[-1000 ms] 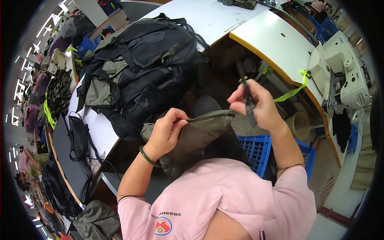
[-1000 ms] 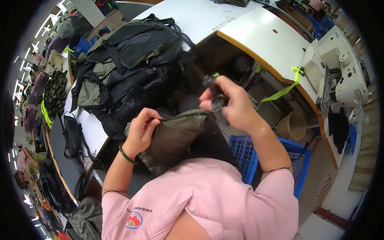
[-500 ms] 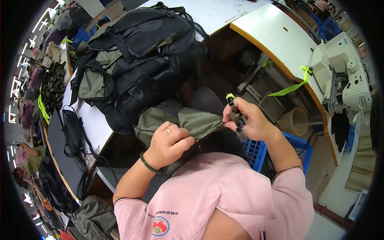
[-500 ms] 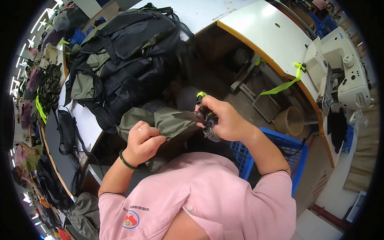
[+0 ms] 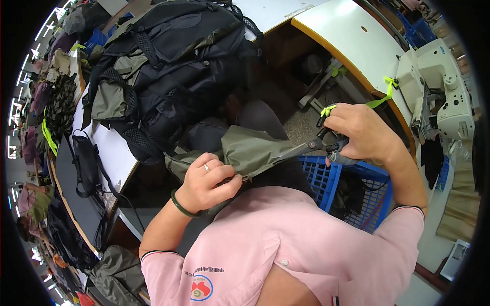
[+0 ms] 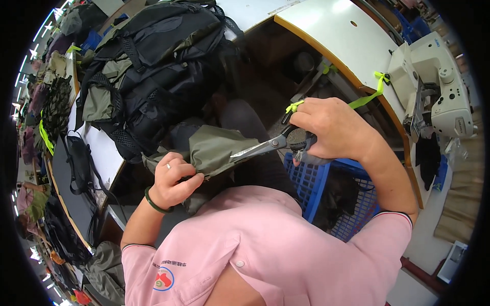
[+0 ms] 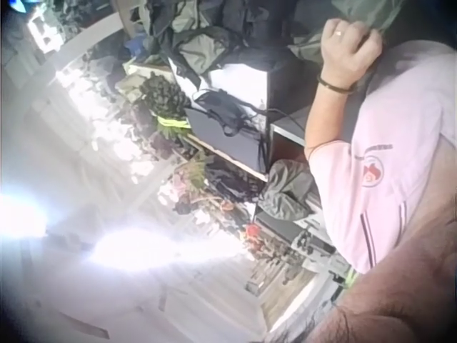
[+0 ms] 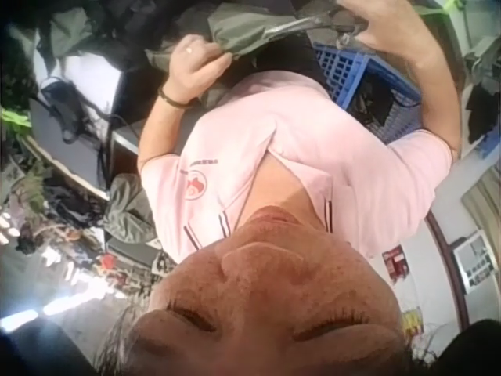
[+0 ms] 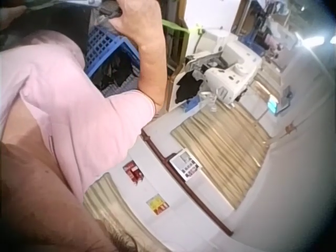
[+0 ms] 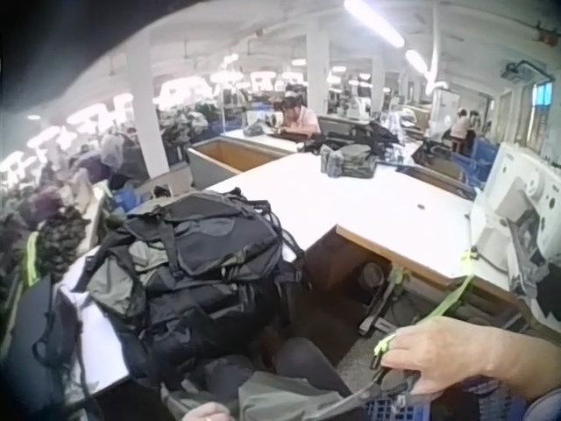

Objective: Using scissors to trim excess material or loose threads from garment components at a workstation.

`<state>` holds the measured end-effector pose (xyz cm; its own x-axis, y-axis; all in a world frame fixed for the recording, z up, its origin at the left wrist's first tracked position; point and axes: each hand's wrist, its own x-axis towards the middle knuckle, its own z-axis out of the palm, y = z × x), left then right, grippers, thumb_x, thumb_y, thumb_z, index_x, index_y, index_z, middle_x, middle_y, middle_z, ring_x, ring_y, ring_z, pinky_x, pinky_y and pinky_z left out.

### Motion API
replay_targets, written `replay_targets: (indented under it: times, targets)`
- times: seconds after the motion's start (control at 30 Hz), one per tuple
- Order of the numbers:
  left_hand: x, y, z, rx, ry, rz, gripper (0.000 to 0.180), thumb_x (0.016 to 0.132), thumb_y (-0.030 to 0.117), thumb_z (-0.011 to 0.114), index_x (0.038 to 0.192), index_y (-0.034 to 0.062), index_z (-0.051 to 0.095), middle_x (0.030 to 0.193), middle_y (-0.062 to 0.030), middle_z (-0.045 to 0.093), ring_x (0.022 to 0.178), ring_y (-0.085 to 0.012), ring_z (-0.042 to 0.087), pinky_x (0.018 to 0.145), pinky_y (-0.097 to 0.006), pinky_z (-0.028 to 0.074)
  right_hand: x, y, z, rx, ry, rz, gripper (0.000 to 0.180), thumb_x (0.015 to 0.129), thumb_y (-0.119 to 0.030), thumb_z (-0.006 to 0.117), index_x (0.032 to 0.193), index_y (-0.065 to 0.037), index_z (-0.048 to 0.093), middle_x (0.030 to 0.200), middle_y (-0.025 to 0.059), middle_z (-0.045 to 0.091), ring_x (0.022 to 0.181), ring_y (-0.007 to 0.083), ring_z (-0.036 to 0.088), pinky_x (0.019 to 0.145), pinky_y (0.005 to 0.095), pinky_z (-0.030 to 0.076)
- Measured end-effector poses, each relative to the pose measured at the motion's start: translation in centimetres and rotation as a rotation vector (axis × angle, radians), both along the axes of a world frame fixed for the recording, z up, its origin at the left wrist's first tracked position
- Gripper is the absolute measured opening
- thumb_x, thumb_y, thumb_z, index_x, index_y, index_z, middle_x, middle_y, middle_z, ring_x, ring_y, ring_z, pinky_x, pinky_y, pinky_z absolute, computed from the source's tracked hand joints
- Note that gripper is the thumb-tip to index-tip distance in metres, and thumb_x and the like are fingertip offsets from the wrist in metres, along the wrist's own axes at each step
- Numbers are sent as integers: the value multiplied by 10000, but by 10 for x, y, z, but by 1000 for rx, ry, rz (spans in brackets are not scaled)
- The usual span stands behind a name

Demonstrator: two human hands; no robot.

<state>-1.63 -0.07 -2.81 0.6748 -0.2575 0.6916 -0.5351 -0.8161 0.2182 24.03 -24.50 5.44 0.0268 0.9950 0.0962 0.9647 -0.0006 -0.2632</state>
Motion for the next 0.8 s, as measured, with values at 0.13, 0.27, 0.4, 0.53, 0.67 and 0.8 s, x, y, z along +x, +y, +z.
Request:
replay_targets:
  times: [0.13, 0.27, 0.4, 0.53, 0.67, 0.8]
  targets:
    - [0, 0, -2, -7, 12, -12, 226, 654, 45, 699, 869, 87, 640, 840, -42, 551, 620, -162, 513, 638, -313, 471, 1, 0, 4, -177, -76, 1, 322, 637, -181, 811, 886, -56, 650, 848, 83, 634, 873, 275, 644, 727, 376, 541]
    - [-2, -1, -1, -5, 14, -16, 226, 657, 42, 686, 872, 87, 639, 839, -43, 551, 623, -163, 515, 642, -314, 474, -2, -1, 2, -145, -53, 15, 274, 632, -117, 773, 871, -57, 651, 847, 81, 638, 870, 273, 644, 733, 378, 540]
    - [-2, -1, 0, -10, 13, -8, 223, 658, 41, 681, 872, 87, 637, 838, -42, 553, 625, -163, 517, 647, -313, 478, -2, 0, 2, -160, -48, 22, 285, 621, -124, 781, 860, -51, 644, 839, 82, 637, 866, 274, 644, 726, 383, 536]
    - [-1, 0, 0, -7, 12, -20, 222, 657, 42, 680, 870, 86, 636, 839, -42, 559, 627, -163, 519, 652, -312, 483, 1, -2, -3, -158, -21, 22, 311, 619, -155, 806, 866, -50, 650, 825, 87, 635, 847, 284, 644, 720, 391, 533]
    - [-1, 0, -1, 0, 7, -18, 223, 657, 41, 678, 871, 87, 636, 842, -41, 563, 629, -162, 522, 653, -310, 485, 0, 0, -4, -140, 19, 24, 352, 606, -199, 835, 867, -47, 654, 817, 88, 634, 837, 287, 646, 717, 397, 531]
    - [0, 0, -1, -5, 10, -26, 225, 659, 44, 679, 874, 89, 635, 842, -39, 564, 630, -161, 523, 653, -309, 485, -1, 1, -7, -152, 32, 30, 374, 590, -219, 850, 858, -44, 655, 817, 92, 637, 844, 287, 651, 714, 402, 531]
